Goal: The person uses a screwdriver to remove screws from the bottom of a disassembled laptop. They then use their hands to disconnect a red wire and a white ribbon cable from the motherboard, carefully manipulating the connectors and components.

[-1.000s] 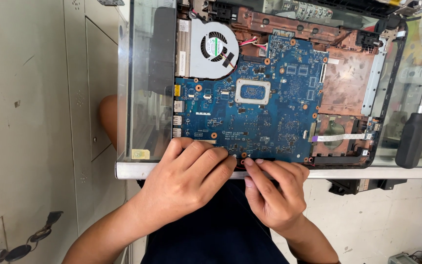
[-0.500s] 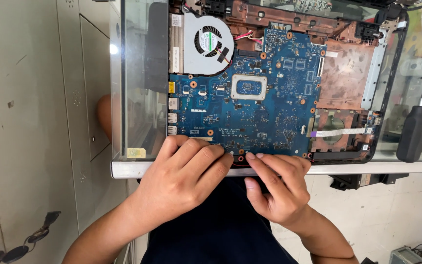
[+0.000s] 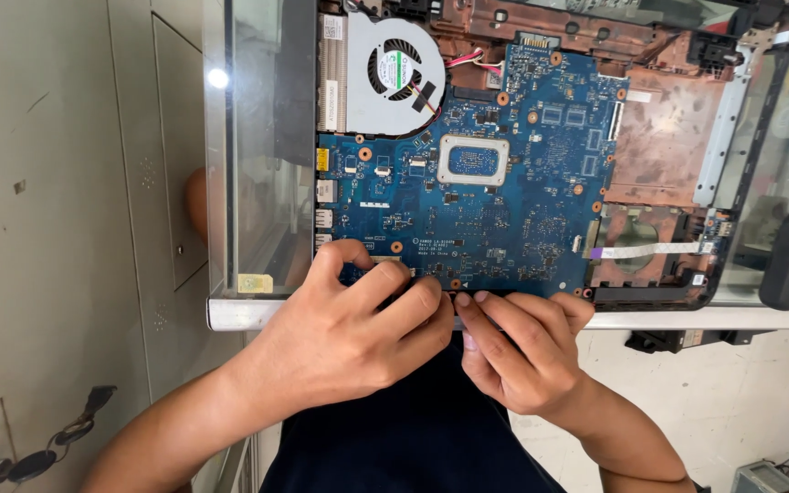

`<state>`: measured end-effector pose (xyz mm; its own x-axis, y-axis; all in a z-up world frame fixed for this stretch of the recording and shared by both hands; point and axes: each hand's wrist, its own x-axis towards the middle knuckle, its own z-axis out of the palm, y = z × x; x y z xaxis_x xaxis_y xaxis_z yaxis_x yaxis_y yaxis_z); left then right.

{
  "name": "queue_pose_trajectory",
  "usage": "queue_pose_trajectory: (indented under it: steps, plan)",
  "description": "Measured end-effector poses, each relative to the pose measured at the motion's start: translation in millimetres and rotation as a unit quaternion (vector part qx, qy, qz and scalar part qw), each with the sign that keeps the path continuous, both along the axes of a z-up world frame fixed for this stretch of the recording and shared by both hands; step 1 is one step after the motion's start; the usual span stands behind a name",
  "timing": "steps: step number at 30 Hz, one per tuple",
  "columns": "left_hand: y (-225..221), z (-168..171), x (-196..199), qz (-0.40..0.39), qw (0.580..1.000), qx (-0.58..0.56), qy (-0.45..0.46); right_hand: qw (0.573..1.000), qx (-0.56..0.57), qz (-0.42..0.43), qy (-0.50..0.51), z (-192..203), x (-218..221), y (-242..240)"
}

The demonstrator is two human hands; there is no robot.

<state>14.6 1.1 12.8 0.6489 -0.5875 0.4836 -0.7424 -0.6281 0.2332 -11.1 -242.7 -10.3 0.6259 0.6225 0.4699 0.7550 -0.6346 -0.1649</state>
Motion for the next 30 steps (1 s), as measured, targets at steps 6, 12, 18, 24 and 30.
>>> queue_pose_trajectory:
  steps: [6,12,18,24,30]
  plan:
    - [1.1,1.4,2.9,0.004,1.000,-0.002,-0.004,0.999,0.040,-0.001,0.032,2.8,3.0,-1.3]
    - [1.3,2.2,3.2,-0.001,1.000,-0.015,-0.002,0.999,0.044,0.001,0.013,3.6,5.5,3.9]
    - [-2.1,3.5,2.9,0.003,1.000,0.004,-0.012,0.999,0.026,-0.009,0.034,10.5,4.1,6.9]
    - [5.5,4.0,-6.0,0.030,0.997,-0.072,-0.002,0.989,0.129,-0.046,0.058,9.2,-5.3,-17.5]
    - [17.4,-21.7,-35.9,0.186,0.966,-0.168,-0.061,0.975,0.158,-0.156,0.034,15.2,-13.7,-56.1]
